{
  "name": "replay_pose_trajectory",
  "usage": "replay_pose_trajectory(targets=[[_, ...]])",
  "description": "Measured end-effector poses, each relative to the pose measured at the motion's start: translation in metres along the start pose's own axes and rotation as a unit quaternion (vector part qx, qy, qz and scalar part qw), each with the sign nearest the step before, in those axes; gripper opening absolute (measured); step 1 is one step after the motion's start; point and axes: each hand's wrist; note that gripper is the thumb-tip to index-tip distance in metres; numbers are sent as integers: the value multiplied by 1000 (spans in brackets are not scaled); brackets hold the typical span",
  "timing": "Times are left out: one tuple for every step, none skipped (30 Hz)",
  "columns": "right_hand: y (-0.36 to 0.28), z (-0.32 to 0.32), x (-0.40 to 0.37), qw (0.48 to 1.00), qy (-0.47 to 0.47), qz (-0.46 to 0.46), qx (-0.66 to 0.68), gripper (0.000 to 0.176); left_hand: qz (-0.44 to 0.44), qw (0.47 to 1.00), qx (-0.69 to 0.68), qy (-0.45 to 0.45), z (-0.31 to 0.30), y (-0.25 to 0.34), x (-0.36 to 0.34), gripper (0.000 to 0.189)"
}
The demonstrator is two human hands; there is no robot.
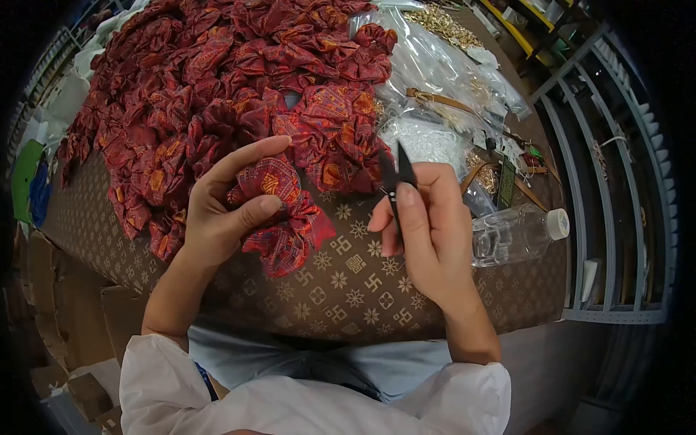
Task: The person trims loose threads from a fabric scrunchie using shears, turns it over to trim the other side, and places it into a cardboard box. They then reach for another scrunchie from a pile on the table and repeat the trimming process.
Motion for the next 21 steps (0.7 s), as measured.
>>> replay_pose_trajectory(targets=[[-3, 4, 2, 998, -7, -48, -43, 24, 0, 1000, -1, 1, 1, 0, 0, 47], [0, 8, 5, 998, -7, -47, -44, 24, -30, 998, -46, -1, 1, 0, 0, 47], [7, 12, 9, 989, -1, -129, -73, 24, -59, 994, -91, -2, 1, -1, 0, 46], [11, 14, 14, 973, 6, -210, -100, 24, -60, 994, -90, -2, 1, -1, 1, 46], [9, 9, 21, 943, -33, -266, -198, 29, -56, 995, -79, -7, 1, -2, 1, 46], [12, 7, 19, 944, -33, -262, -197, 29, -55, 996, -68, -12, 1, -3, 1, 46], [15, 6, 14, 939, -28, -251, -234, 28, -61, 996, -70, -13, 2, -4, 1, 46], [17, 5, 11, 932, -23, -239, -270, 28, -70, 994, -86, -16, 2, -5, 1, 46], [18, 4, 11, 934, -25, -232, -270, 28, -80, 991, -103, -19, 3, -7, 1, 45], [19, 4, 11, 932, -27, -246, -264, 29, -88, 990, -106, -18, 5, -9, 0, 45], [19, 4, 11, 929, -27, -264, -257, 30, -87, 992, -89, -19, 6, -9, 0, 45], [20, 4, 11, 929, -24, -266, -255, 30, -80, 994, -69, -22, 5, -9, 2, 45], [20, 5, 10, 928, -32, -266, -259, 31, -78, 995, -65, -24, 5, -8, 3, 45], [20, 5, 9, 927, -40, -264, -264, 33, -78, 995, -63, -24, 6, -8, 3, 45], [21, 5, 9, 927, -38, -264, -263, 33, -78, 995, -62, -23, 7, -8, 2, 45], [22, 5, 9, 927, -40, -267, -260, 33, -80, 994, -63, -24, 7, -8, 2, 45], [23, 5, 9, 927, -41, -270, -258, 33, -74, 995, -51, -29, 6, -9, 2, 46], [24, 5, 9, 927, -41, -268, -258, 33, -68, 996, -39, -36, 6, -9, 2, 46], [25, 6, 9, 926, -41, -271, -261, 33, -69, 996, -39, -36, 6, -10, 2, 46], [26, 7, 9, 924, -41, -275, -263, 33, -62, 997, -35, -40, 6, -10, 2, 47], [27, 7, 9, 924, -42, -274, -263, 33, -55, 997, -31, -44, 6, -10, 1, 47]])
Point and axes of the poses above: each hand's wrist, its own x-axis towards the middle knuckle, its own z-axis out of the palm, y = z × x, and after that the axes turned 1 degree about y, right-handed
